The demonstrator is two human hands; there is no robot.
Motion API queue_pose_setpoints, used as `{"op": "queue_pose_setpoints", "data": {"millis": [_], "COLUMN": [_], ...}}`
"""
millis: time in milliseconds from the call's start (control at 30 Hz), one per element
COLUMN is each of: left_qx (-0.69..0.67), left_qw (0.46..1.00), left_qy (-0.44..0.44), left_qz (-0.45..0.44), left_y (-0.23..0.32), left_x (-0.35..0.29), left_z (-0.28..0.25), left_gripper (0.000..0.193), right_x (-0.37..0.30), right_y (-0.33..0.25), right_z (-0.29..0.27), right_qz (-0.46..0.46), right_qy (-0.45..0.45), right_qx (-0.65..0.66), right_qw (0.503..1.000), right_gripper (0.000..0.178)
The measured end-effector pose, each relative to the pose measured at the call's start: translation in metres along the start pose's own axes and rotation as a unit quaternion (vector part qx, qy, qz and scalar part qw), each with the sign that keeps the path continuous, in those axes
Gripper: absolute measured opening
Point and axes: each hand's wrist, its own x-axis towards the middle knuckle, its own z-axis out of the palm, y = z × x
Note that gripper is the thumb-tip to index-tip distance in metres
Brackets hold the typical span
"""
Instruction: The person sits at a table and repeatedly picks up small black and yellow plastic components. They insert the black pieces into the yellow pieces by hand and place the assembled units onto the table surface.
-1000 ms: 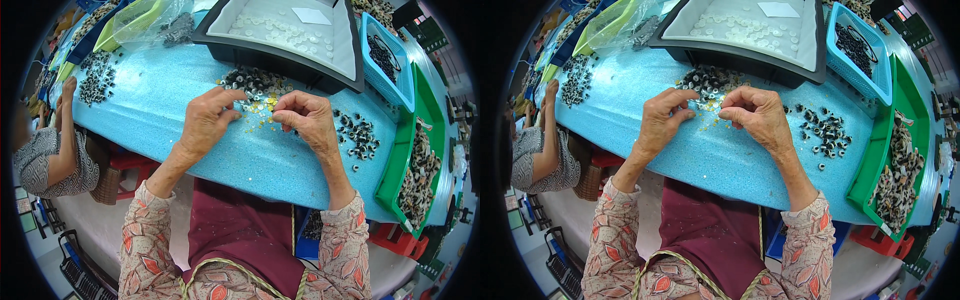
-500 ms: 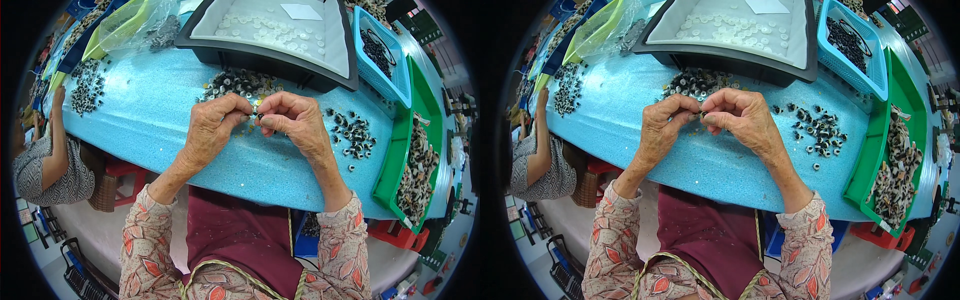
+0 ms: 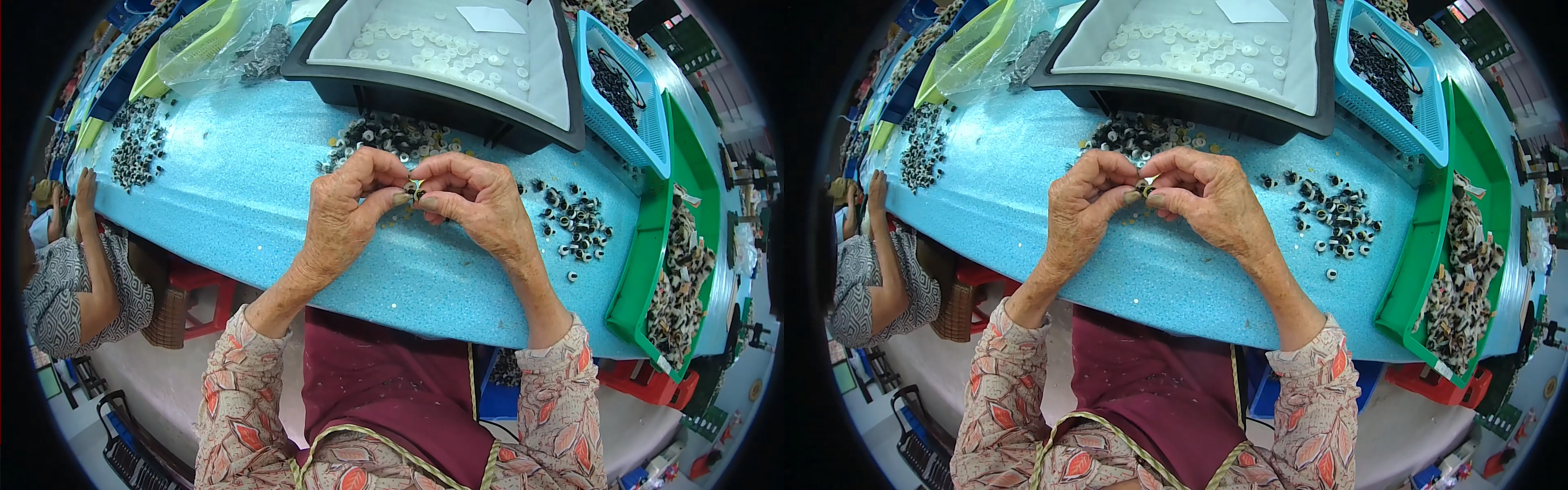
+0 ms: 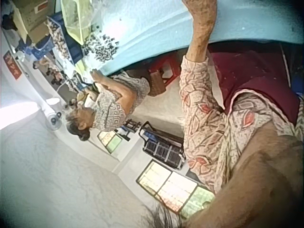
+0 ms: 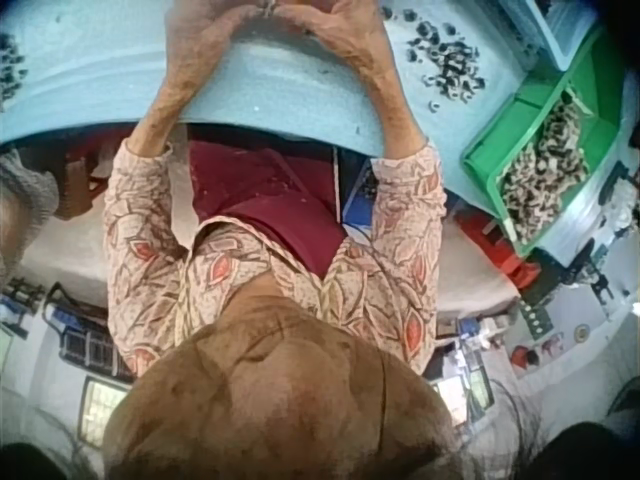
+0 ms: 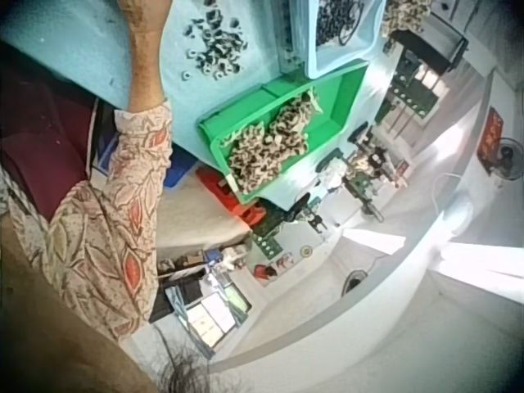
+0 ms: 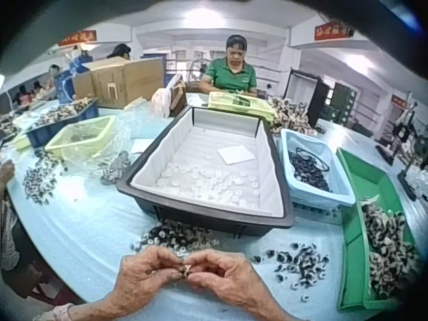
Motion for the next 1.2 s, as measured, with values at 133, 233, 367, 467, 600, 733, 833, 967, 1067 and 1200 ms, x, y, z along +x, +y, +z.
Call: {"op": "queue_pose_setpoints", "data": {"millis": [133, 233, 367, 467, 600, 733, 833, 967, 1067, 1200], "left_qx": [-0.062, -0.104, -0.133, -0.121, -0.071, -0.081, -0.100, -0.066, -0.047, -0.012], "left_qw": [0.994, 0.986, 0.984, 0.987, 0.993, 0.993, 0.991, 0.996, 0.997, 0.998], "left_qy": [-0.002, -0.006, 0.008, 0.006, -0.001, 0.013, 0.009, 0.013, 0.019, 0.002], "left_qz": [-0.089, -0.134, -0.116, -0.105, -0.094, -0.084, -0.085, -0.064, -0.055, -0.067], "left_y": [0.0023, 0.0020, 0.0044, 0.0040, 0.0025, 0.0028, 0.0044, 0.0052, 0.0055, 0.0067], "left_x": [0.0016, 0.0030, 0.0048, 0.0039, 0.0023, 0.0021, 0.0038, 0.0032, 0.0020, 0.0024], "left_z": [-0.0029, -0.0082, -0.0052, -0.0055, -0.0059, -0.0043, -0.0038, -0.0033, -0.0023, -0.0048], "left_gripper": [0.031, 0.036, 0.035, 0.036, 0.037, 0.033, 0.034, 0.033, 0.033, 0.036], "right_x": [-0.0017, -0.0019, -0.0008, -0.0003, -0.0008, -0.0018, -0.0017, -0.0023, -0.0025, -0.0022], "right_y": [0.0007, -0.0018, -0.0039, -0.0045, -0.0010, -0.0066, -0.0078, -0.0059, -0.0059, -0.0049], "right_z": [0.0026, 0.0049, 0.0000, -0.0006, -0.0009, 0.0008, -0.0019, -0.0017, -0.0024, -0.0030], "right_qz": [-0.032, -0.049, -0.029, -0.023, -0.037, -0.048, -0.050, -0.047, -0.045, -0.046], "right_qy": [-0.002, -0.008, -0.011, -0.009, -0.018, -0.022, -0.024, -0.020, -0.017, -0.018], "right_qx": [-0.028, -0.044, -0.010, -0.001, -0.026, -0.033, -0.040, -0.039, -0.038, -0.043], "right_qw": [0.999, 0.998, 0.999, 1.000, 0.999, 0.998, 0.998, 0.998, 0.998, 0.998], "right_gripper": [0.026, 0.028, 0.028, 0.028, 0.028, 0.027, 0.027, 0.027, 0.028, 0.028]}}
